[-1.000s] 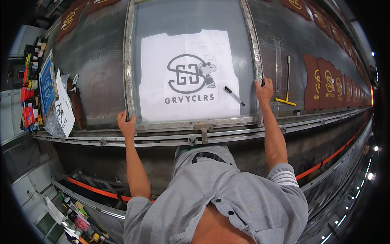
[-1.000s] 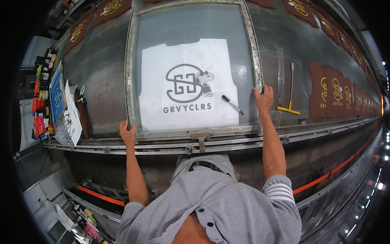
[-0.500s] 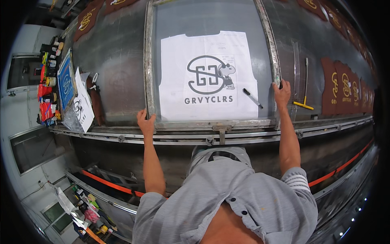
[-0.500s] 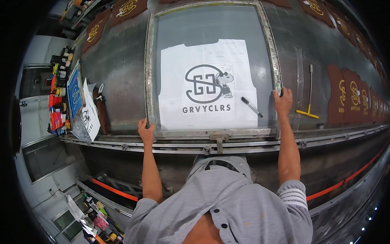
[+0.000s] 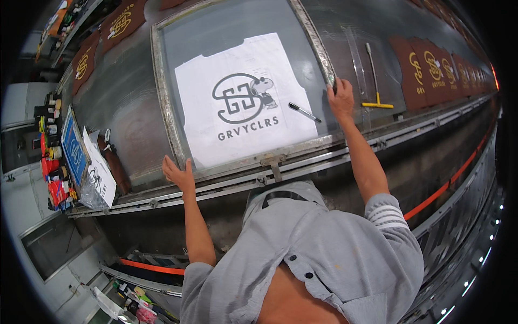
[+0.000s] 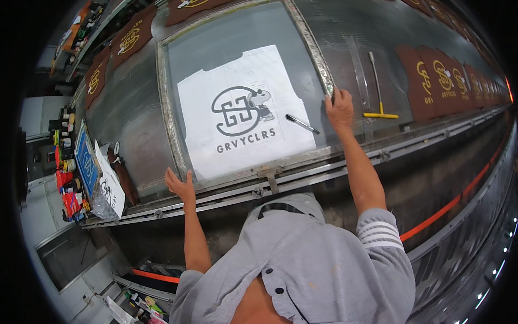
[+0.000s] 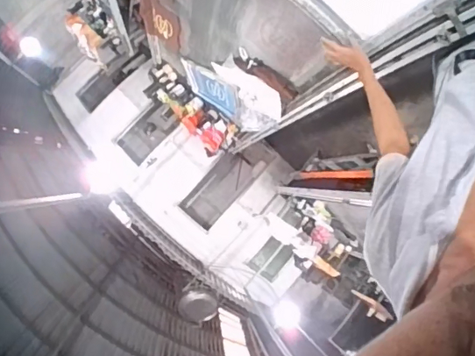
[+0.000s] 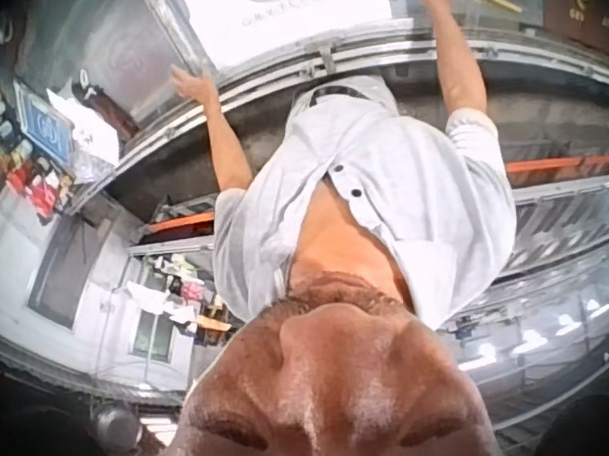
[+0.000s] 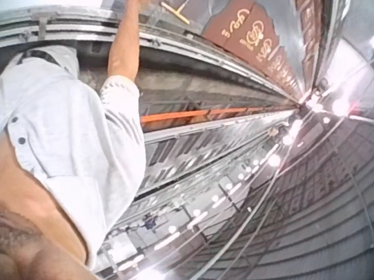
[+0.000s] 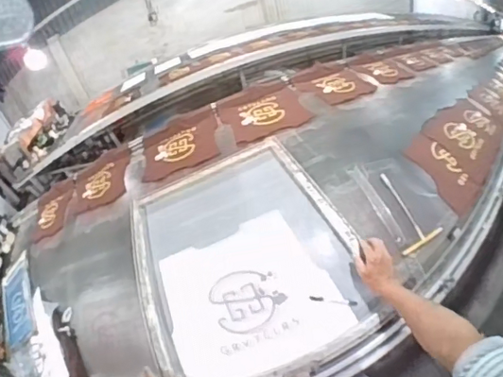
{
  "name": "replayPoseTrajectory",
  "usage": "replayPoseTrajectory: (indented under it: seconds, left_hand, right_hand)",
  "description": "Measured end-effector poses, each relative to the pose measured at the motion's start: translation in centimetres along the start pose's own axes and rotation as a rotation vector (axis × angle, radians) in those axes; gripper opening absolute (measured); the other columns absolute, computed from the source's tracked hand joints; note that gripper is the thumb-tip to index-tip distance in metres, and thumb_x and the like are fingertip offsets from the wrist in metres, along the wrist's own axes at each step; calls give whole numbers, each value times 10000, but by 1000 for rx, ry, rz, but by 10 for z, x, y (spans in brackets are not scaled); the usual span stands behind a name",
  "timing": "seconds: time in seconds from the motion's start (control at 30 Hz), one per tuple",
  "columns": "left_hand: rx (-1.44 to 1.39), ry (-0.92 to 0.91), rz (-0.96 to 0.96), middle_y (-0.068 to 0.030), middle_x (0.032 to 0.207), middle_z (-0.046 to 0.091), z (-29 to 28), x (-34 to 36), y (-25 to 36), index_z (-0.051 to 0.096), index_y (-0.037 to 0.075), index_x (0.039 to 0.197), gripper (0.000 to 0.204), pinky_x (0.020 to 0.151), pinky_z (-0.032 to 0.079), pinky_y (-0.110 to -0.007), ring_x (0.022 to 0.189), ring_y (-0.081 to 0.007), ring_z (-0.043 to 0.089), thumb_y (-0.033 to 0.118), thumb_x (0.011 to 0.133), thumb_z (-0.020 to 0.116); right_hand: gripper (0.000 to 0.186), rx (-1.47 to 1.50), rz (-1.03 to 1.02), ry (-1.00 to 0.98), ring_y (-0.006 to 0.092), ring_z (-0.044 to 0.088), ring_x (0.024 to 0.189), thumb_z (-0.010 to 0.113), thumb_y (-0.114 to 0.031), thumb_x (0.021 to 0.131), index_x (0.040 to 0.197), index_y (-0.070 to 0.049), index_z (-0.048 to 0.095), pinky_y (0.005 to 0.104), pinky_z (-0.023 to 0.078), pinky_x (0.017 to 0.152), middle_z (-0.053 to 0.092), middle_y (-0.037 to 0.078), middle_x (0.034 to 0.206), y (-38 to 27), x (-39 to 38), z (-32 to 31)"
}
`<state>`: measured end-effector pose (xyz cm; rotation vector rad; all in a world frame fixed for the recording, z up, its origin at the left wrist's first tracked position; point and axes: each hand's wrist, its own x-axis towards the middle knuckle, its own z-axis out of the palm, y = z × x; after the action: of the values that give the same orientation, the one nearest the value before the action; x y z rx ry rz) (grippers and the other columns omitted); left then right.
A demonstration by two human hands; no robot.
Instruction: The person uses a yellow pencil and a ruler to draw lines on a white paper template placed on a metal surface. They then switch to a black marker to trace over the pencil lines and draw additional curved lines on the template. The person adjusts the ruler and paper multiple times to ensure accuracy.
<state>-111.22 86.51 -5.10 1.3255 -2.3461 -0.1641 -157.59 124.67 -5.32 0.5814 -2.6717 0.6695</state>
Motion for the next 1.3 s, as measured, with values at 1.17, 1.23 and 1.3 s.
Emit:
replayPoseTrajectory:
  seconds: [1.17, 1.23, 1.3]
  left_hand:
    - [-635, -800, 636, -114, 1315, 670, 10, -71, 178, 682, 66, 1188, 410, 1208, 335, -547, 1223, -325, 622, -20, 787, 707]
    - [-662, -792, 633, -130, 1260, 662, 12, -69, 187, 639, 34, 1094, 335, 1150, 409, -518, 1194, -344, 609, -21, 769, 699]
    - [-603, -778, 598, -139, 1195, 645, 2, -67, 190, 616, 23, 1048, 320, 1063, 457, -481, 1145, -351, 602, -26, 743, 699]
  right_hand:
    - [410, -386, 164, -100, 379, 630, 1052, 669, -342, 912, 1129, 6, 658, 495, 496, 920, 670, 197, 1094, 155, 17, -75]
    - [427, -286, 292, -238, 378, 651, 1089, 695, -383, 901, 1171, -56, 652, 490, 508, 930, 687, 187, 1125, 205, 28, -71]
    - [380, -258, 267, -335, 369, 669, 1078, 685, -364, 898, 1151, -81, 665, 495, 509, 919, 707, 172, 1129, 208, 23, -61]
